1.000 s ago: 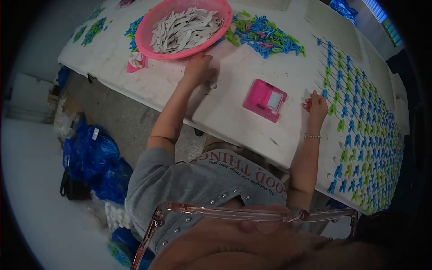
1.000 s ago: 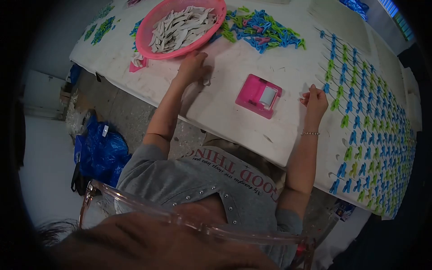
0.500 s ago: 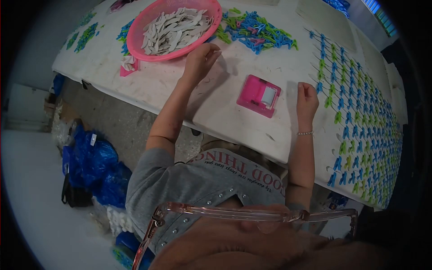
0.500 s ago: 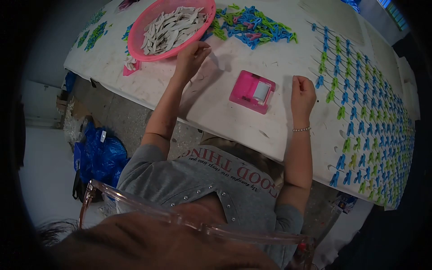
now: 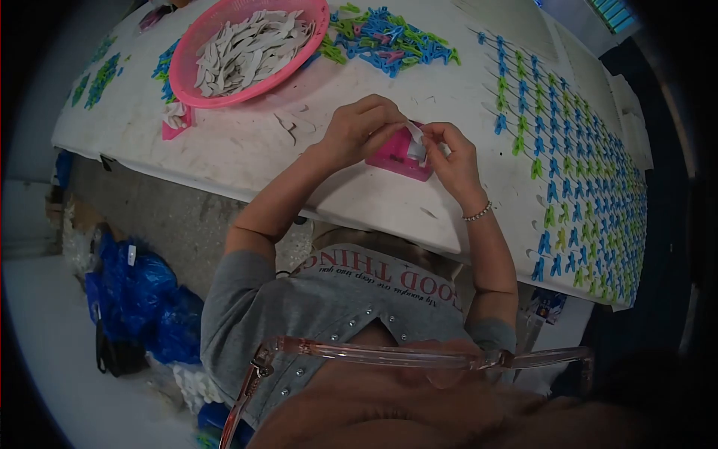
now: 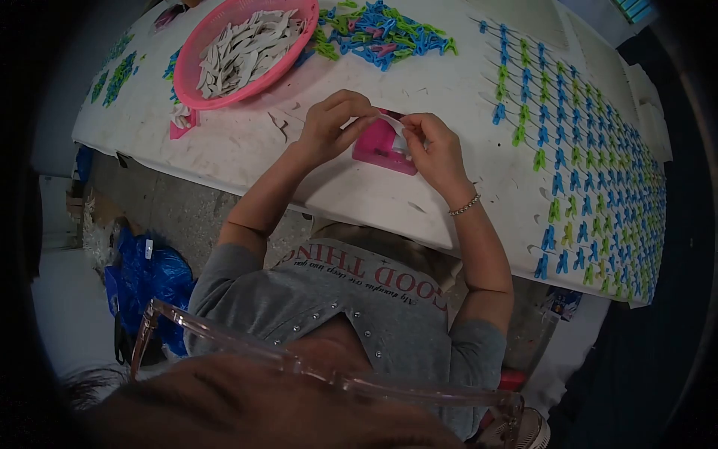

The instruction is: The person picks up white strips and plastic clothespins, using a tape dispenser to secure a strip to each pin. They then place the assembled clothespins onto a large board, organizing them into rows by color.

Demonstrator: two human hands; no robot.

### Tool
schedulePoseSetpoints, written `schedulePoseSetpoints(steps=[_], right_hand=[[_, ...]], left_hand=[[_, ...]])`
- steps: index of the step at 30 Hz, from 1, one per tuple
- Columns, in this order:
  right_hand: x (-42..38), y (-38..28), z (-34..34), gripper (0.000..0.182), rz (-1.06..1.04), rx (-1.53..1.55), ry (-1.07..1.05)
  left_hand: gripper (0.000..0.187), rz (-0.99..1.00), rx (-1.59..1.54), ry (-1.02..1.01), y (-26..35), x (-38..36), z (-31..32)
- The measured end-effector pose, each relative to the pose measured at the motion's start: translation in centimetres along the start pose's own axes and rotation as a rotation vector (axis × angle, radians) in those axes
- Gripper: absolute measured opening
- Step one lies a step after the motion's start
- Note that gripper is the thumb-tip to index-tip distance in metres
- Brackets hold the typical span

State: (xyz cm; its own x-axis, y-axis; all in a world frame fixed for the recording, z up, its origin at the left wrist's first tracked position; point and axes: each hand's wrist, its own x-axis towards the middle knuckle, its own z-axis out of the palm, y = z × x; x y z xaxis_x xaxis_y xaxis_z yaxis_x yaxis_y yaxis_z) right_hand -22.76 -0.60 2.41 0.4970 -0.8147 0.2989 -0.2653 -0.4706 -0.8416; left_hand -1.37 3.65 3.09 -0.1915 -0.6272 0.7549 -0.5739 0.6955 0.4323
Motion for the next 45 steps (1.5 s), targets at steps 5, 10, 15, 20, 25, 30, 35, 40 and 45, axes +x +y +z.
schedulePoseSetpoints(steps=[5, 10, 15, 20, 25, 30, 35, 40, 45], right_hand=[[-0.7, 1.9, 0.7, 0.014, -0.135, -0.145, 0.029], [-1.3, 2.8, 0.0, 0.015, -0.209, -0.286, 0.023], [-2.3, 3.1, -1.2, 0.017, -0.245, -0.368, 0.058], [-2.4, 1.5, -2.6, 0.02, -0.299, -0.535, 0.141], [-1.6, -0.3, -3.0, 0.027, -0.262, -0.31, 0.235], [-0.8, 0.4, -1.2, 0.033, -0.061, 0.138, 0.194], [-0.6, 1.8, 0.4, 0.04, 0.113, 0.301, 0.049], [-0.2, 1.4, 1.3, 0.035, -0.025, -0.05, 0.068], [-0.1, 1.4, 1.3, 0.033, -0.12, -0.247, 0.042]], left_hand=[[0.017, 0.021, 0.031, -0.045, -0.3, -1.6, 0.5], [0.012, -0.14, -0.005, -0.118, -0.7, -2.5, 0.9], [0.009, -0.233, 0.009, -0.211, -1.6, -2.1, 2.7], [0.01, -0.172, -0.015, -0.308, -1.6, -0.7, 4.0], [0.01, -0.125, -0.037, -0.313, -0.7, 0.3, 5.4], [0.008, -0.302, -0.282, -0.201, -0.5, -0.1, 5.3], [0.016, -0.423, -0.35, -0.17, -0.4, -1.0, 4.7], [0.026, -0.157, -0.15, 0.085, 0.6, 0.0, 2.7], [0.03, -0.038, 0.063, -0.084, 0.0, -0.7, 1.2]])
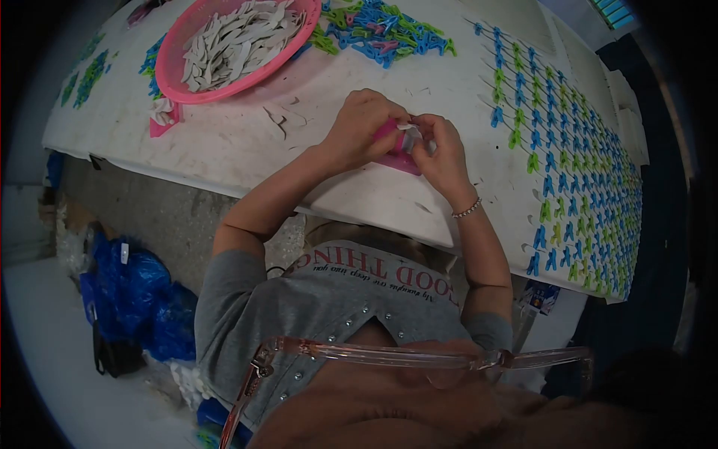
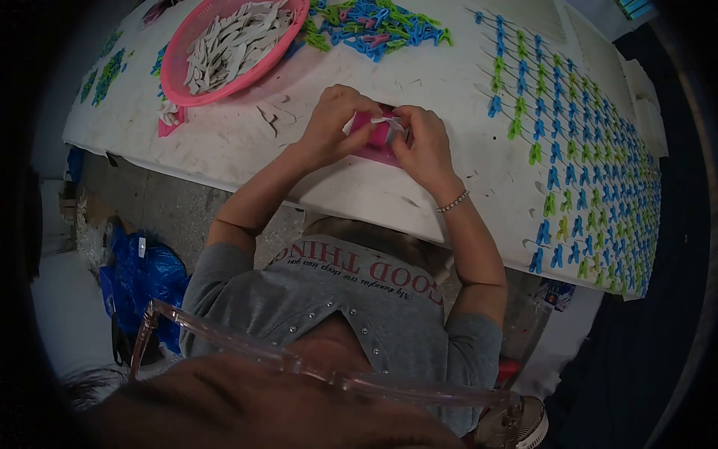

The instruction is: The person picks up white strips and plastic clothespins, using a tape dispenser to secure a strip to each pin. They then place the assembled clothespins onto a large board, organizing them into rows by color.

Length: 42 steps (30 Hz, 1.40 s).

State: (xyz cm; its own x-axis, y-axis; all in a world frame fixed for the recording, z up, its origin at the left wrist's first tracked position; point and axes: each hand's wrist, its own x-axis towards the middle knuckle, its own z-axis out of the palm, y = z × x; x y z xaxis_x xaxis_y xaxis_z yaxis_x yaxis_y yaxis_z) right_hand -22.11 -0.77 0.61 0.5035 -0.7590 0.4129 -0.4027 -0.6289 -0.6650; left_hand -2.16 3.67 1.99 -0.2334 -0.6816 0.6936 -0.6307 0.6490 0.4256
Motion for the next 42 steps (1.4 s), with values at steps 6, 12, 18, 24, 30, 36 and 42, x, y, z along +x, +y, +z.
schedulePoseSetpoints(steps=[6, 12, 18, 24, 30, 36, 42], right_hand=[[-1.0, 1.6, -0.7, 0.033, -0.003, -0.093, -0.015], [-1.7, 1.5, -2.6, 0.034, 0.006, -0.236, -0.015], [-1.5, -1.3, -5.5, 0.036, -0.181, -0.459, 0.033], [1.7, -4.2, -6.8, 0.038, -0.16, -0.218, -0.033], [9.5, 4.4, -1.8, 0.026, 0.224, -0.041, -0.173], [17.6, 9.8, 4.2, 0.046, 0.518, -0.021, -0.223], [19.1, 12.6, 6.0, 0.042, 0.608, -0.052, -0.17]], left_hand=[[0.027, -0.246, -0.099, -0.068, -1.4, -1.2, 1.6], [0.025, -0.33, -0.156, -0.207, -1.4, -0.1, 2.9], [0.03, -0.207, -0.277, -0.188, -1.1, 1.3, 5.4], [0.03, -0.412, -0.547, -0.008, -1.7, 1.6, 4.7], [0.036, -0.586, -0.663, 0.131, -4.6, 0.8, 2.9], [0.037, -0.604, -0.67, 0.126, -5.1, 0.7, 2.8], [0.039, -0.612, -0.664, 0.181, -5.6, 0.9, 2.6]])
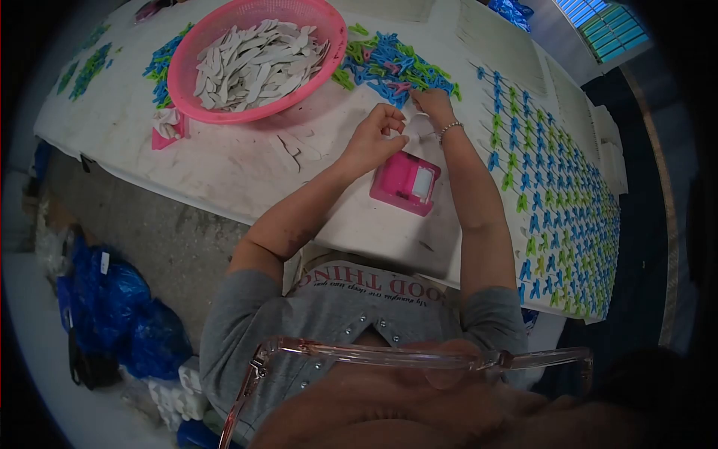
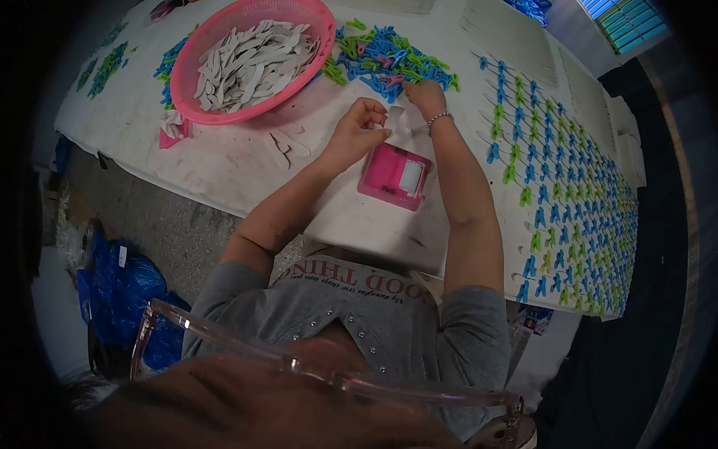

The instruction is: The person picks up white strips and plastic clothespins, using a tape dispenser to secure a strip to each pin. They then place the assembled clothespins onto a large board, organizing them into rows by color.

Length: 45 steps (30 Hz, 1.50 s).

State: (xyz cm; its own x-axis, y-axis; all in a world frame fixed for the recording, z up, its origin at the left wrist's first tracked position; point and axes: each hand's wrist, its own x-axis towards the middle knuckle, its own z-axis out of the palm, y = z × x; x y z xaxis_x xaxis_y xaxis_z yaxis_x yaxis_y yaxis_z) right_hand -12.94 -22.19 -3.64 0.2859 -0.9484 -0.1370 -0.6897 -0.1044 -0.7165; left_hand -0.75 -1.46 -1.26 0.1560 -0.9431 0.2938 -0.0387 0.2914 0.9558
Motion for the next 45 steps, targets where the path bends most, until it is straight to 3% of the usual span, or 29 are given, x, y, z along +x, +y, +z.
schedulePoseSetpoints(steps=[6, 8, 13, 17, 31, 34, 35, 36, 38, 39, 41, 45], right_hand=[[-6.5, 1.3, -3.7, 0.031, -0.288, 0.072, 0.152], [-11.1, 0.2, -5.3, 0.02, -0.301, 0.344, 0.067], [-20.6, -0.2, -6.7, 0.015, -0.487, 0.389, 0.169], [-23.3, 0.8, -6.2, 0.017, -0.609, 0.266, 0.214], [-24.5, -0.6, -6.6, 0.016, -0.647, 0.066, 0.175], [-24.2, 0.6, -6.3, 0.012, -0.71, 0.003, 0.258], [-24.4, 1.5, -6.2, 0.012, -0.756, 0.015, 0.328], [-25.0, 2.4, -6.3, 0.012, -0.724, 0.002, 0.36], [-26.4, 4.2, -6.5, 0.018, -0.228, 0.463, 0.147], [-27.1, 5.2, -6.8, 0.018, -0.21, 0.461, 0.182], [-28.5, 7.2, -7.4, 0.023, 0.102, 0.751, 0.127], [-30.5, 11.2, -9.3, 0.021, 0.252, 0.88, 0.283]], left_hand=[[0.036, -0.256, -0.326, -0.128, 1.0, 0.4, -0.9], [0.036, -0.29, -0.341, -0.164, 1.2, 0.3, -1.1], [0.036, -0.365, -0.307, -0.277, 2.2, -0.1, -0.8], [0.036, -0.333, -0.283, -0.347, 2.2, -0.6, -0.4], [0.038, -0.276, -0.163, -0.402, 2.5, -1.0, -0.1], [0.045, -0.234, -0.098, -0.472, 2.4, -1.0, -0.3], [0.051, -0.1, -0.003, -0.459, 2.4, -0.9, -0.4], [0.057, 0.036, 0.083, -0.444, 2.5, -0.8, -0.7], [0.061, 0.057, 0.186, -0.44, 3.3, -0.4, -2.4], [0.056, 0.061, 0.256, -0.453, 3.1, -0.1, -3.6], [0.046, 0.086, 0.454, -0.436, 2.6, 0.1, -6.3], [0.041, 0.165, 0.771, -0.376, 1.4, -0.5, -10.9]])
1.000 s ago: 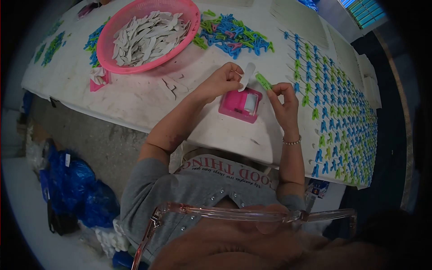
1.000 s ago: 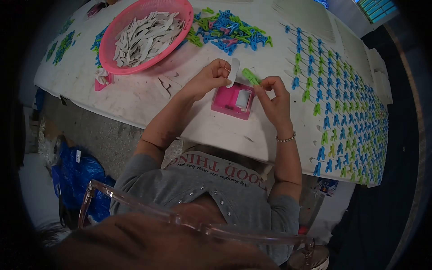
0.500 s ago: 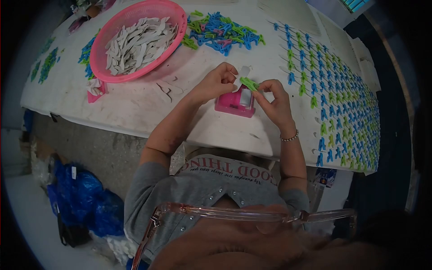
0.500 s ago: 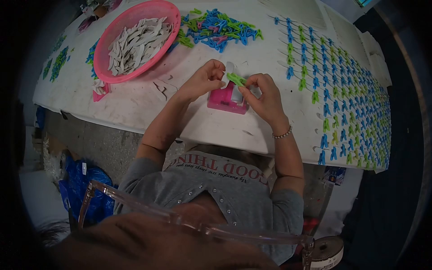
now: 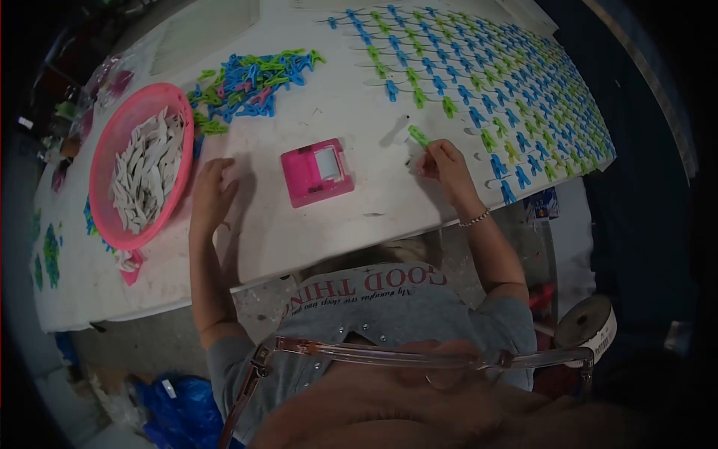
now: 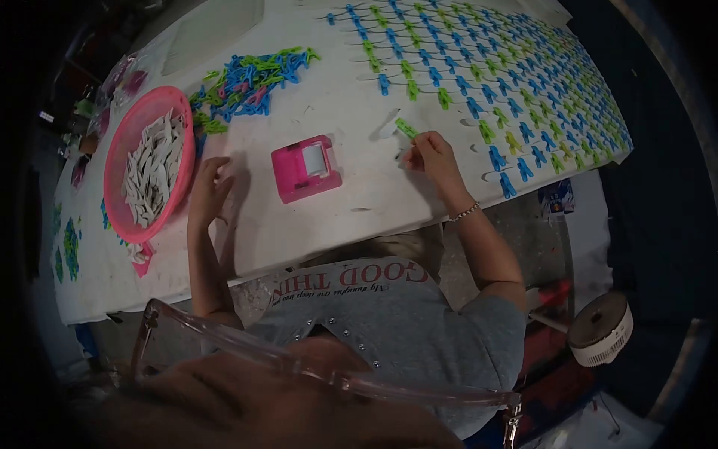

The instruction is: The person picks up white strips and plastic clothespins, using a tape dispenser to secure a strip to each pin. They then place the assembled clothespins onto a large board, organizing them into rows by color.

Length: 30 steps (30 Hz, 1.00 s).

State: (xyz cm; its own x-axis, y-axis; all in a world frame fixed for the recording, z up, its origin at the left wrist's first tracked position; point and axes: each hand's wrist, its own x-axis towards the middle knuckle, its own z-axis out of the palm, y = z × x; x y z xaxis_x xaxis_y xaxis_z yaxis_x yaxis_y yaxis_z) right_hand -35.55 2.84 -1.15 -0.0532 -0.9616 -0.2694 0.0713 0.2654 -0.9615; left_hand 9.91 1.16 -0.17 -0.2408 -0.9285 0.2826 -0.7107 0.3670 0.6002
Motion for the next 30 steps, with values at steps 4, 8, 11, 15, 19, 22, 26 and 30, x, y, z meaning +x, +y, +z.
schedulePoseSetpoints(steps=[4, 8, 11, 15, 19, 22, 26, 30], right_hand=[[0.6, 0.1, -3.2, 0.02, 0.057, 0.134, 0.208], [2.1, 0.5, -4.8, 0.021, 0.076, 0.225, 0.319], [2.9, 0.6, -5.2, 0.021, 0.1, 0.253, 0.366], [3.2, 0.3, -5.1, 0.021, 0.125, 0.256, 0.403], [3.5, 0.2, -5.3, 0.021, 0.129, 0.261, 0.412], [3.5, 0.3, -5.3, 0.022, 0.147, 0.295, 0.396], [1.7, -0.6, -3.7, 0.026, 0.18, 0.295, 0.347], [-0.3, -1.0, -1.3, 0.028, 0.115, 0.21, 0.211]], left_hand=[[0.037, -0.098, 0.209, -0.021, -2.3, -2.2, -0.4], [0.029, -0.208, 0.238, -0.038, -1.9, -2.7, -0.6], [0.025, -0.189, 0.205, -0.059, -3.0, -2.8, -0.6], [0.024, -0.136, 0.193, -0.086, -3.0, -3.0, -1.1], [0.025, -0.163, 0.143, -0.122, -1.8, -3.3, -2.1], [0.027, -0.158, 0.136, -0.149, -2.4, -3.5, -2.2], [0.028, -0.209, 0.147, -0.193, -2.3, -3.1, -2.5], [0.022, -0.162, 0.228, -0.193, -2.6, -2.8, -2.8]])
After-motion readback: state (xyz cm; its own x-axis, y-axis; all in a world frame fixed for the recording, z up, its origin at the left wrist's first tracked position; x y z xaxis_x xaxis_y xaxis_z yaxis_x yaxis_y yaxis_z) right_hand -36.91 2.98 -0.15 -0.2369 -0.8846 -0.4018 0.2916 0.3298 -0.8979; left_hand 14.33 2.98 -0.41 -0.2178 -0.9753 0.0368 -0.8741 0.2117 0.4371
